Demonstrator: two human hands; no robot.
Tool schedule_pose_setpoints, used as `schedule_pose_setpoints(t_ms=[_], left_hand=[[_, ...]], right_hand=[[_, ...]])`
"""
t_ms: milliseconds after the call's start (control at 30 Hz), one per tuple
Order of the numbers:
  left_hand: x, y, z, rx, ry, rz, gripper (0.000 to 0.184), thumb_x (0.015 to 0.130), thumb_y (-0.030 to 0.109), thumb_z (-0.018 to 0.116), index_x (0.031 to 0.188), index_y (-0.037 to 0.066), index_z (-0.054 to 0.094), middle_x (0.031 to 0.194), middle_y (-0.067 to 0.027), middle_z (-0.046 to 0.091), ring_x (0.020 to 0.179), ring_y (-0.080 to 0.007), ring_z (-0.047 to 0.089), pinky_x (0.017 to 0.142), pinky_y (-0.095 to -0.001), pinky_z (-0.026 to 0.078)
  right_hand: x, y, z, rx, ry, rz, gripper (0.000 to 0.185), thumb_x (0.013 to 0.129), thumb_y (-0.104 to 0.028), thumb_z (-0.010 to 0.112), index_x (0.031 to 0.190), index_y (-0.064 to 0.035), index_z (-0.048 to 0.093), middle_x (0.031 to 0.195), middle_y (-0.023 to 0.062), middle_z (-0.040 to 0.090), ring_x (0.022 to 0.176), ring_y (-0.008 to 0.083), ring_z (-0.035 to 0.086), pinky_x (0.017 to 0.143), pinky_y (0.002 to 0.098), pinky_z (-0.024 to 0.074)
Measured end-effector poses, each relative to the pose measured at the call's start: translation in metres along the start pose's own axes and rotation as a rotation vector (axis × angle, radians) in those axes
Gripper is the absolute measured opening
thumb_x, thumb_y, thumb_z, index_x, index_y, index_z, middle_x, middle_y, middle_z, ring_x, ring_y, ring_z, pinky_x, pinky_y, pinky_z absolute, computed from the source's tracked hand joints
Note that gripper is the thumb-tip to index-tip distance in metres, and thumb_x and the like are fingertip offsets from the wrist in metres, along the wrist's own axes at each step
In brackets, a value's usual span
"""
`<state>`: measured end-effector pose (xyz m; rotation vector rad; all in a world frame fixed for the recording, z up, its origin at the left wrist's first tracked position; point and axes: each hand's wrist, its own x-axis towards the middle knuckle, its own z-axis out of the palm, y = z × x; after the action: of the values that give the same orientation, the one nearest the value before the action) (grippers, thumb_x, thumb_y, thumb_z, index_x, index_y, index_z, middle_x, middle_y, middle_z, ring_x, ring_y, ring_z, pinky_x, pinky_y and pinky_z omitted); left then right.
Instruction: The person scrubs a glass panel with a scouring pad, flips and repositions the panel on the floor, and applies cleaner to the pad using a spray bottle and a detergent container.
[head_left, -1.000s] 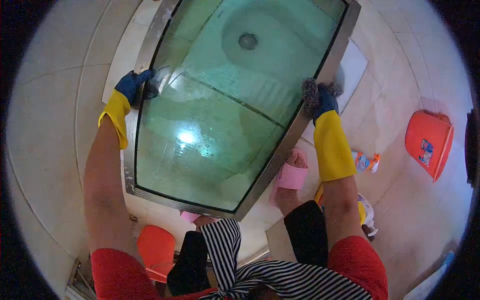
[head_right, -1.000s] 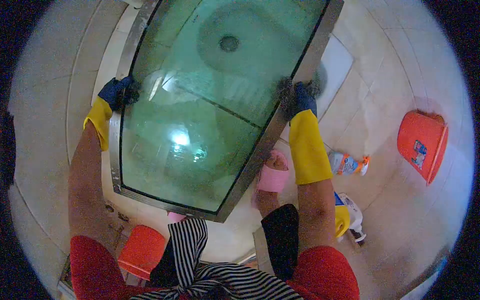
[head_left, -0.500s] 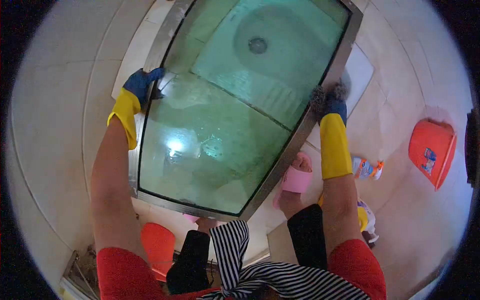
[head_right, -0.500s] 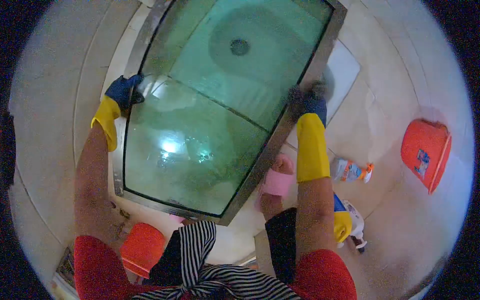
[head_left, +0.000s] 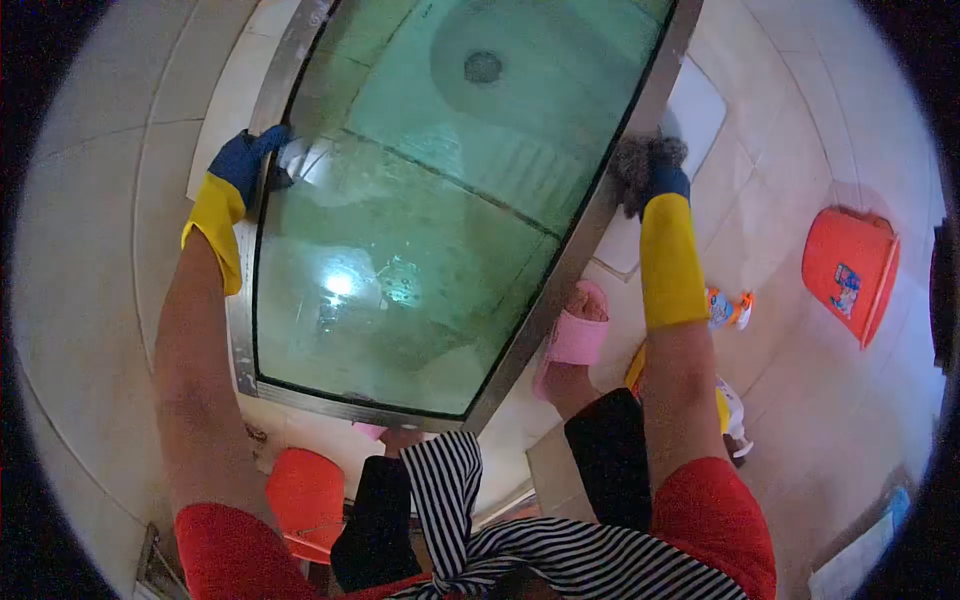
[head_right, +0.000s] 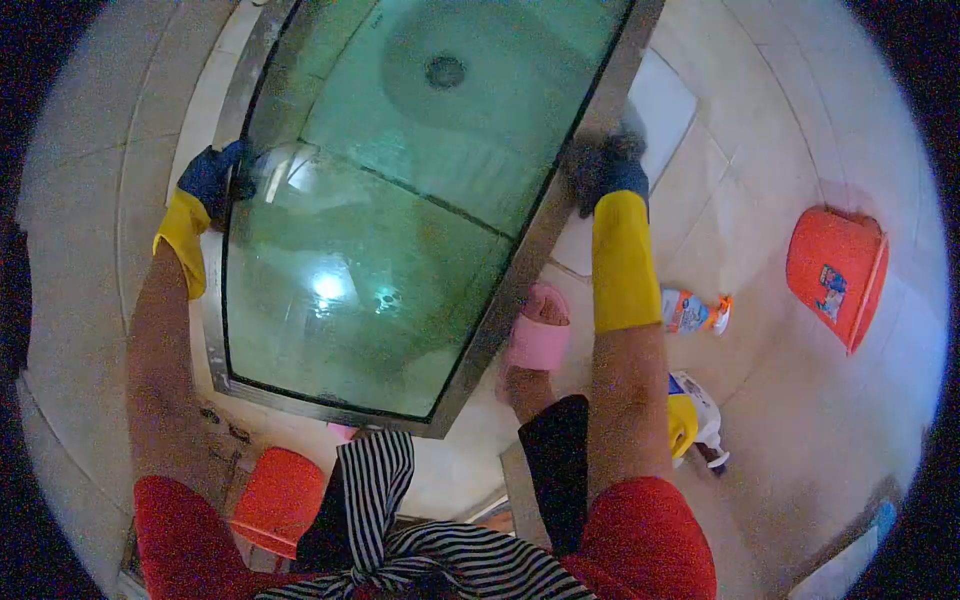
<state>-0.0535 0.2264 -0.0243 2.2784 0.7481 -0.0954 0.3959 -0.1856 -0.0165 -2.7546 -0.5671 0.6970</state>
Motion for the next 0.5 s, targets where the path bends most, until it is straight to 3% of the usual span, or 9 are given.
schedule_pose_setpoints(t_ms=[33,133,167,200,300,400,467,500], left_hand=[[0.000,-0.010,0.000,0.386,-0.026,0.279,0.049,0.081,0.031,0.078,0.121,0.010,0.059,0.084,-0.0083,0.062,0.061,-0.0232,0.062,0.062,-0.0334,0.058],[0.002,-0.015,-0.002,0.149,-0.092,0.108,0.036,0.086,0.030,0.070,0.116,0.010,0.061,0.078,-0.0080,0.067,0.067,-0.0220,0.065,0.062,-0.0342,0.055],[0.003,0.008,-0.004,-0.337,-0.174,-0.280,0.033,0.090,0.034,0.065,0.112,0.010,0.064,0.077,-0.0068,0.067,0.067,-0.0187,0.065,0.060,-0.0325,0.054],[0.004,0.032,-0.006,-0.798,-0.058,-0.696,0.033,0.093,0.038,0.061,0.108,0.009,0.067,0.075,-0.0057,0.067,0.067,-0.0155,0.065,0.059,-0.0308,0.053],[0.002,0.045,-0.007,-0.780,0.007,-0.578,0.038,0.085,0.033,0.073,0.105,0.002,0.065,0.073,-0.0072,0.062,0.057,-0.0199,0.061,0.059,-0.0337,0.058],[0.005,0.024,0.000,-0.929,-0.021,-0.676,0.040,0.085,0.034,0.073,0.107,0.002,0.064,0.073,-0.0075,0.063,0.062,-0.0188,0.063,0.058,-0.0335,0.057],[0.007,0.019,-0.001,-0.779,-0.120,-0.538,0.043,0.084,0.035,0.074,0.112,0.005,0.063,0.075,-0.0110,0.064,0.064,-0.0223,0.064,0.060,-0.0349,0.057],[0.008,0.013,-0.003,-0.691,-0.163,-0.474,0.044,0.083,0.035,0.074,0.114,0.006,0.062,0.075,-0.0128,0.065,0.065,-0.0240,0.064,0.061,-0.0355,0.056]], right_hand=[[0.017,0.004,0.000,-0.015,0.004,-0.020,0.037,0.091,-0.044,0.057,0.105,-0.0099,0.061,0.093,0.0157,0.066,0.084,0.0348,0.063,0.073,0.0446,0.0516],[0.053,0.016,0.013,-0.069,0.009,-0.053,0.033,0.094,-0.043,0.055,0.103,-0.0118,0.060,0.089,0.0130,0.066,0.079,0.0327,0.062,0.069,0.0442,0.0517],[0.058,0.022,0.019,-0.094,0.020,-0.065,0.031,0.095,-0.042,0.055,0.103,-0.0124,0.060,0.088,0.0121,0.065,0.077,0.0320,0.061,0.068,0.0440,0.0517],[0.061,0.025,0.021,-0.121,0.031,-0.073,0.030,0.096,-0.042,0.054,0.102,-0.0130,0.060,0.087,0.0112,0.065,0.076,0.0313,0.061,0.067,0.0439,0.0517],[0.052,0.015,-0.028,-0.287,0.227,-0.224,0.027,0.096,-0.042,0.055,0.100,-0.0158,0.060,0.085,0.0084,0.065,0.071,0.0328,0.060,0.064,0.0443,0.0502],[0.086,0.049,-0.068,-0.521,0.176,-0.521,0.028,0.095,-0.043,0.056,0.100,-0.0160,0.061,0.083,0.0056,0.065,0.066,0.0287,0.059,0.060,0.0402,0.0486],[0.091,0.030,-0.077,-0.276,-0.009,-0.485,0.030,0.094,-0.045,0.057,0.101,-0.0153,0.062,0.081,0.0038,0.065,0.063,0.0238,0.058,0.057,0.0352,0.0474],[0.078,0.024,-0.080,0.042,-0.140,-0.315,0.032,0.093,-0.045,0.059,0.101,-0.0150,0.062,0.080,0.0028,0.065,0.062,0.0215,0.058,0.056,0.0323,0.0467]])
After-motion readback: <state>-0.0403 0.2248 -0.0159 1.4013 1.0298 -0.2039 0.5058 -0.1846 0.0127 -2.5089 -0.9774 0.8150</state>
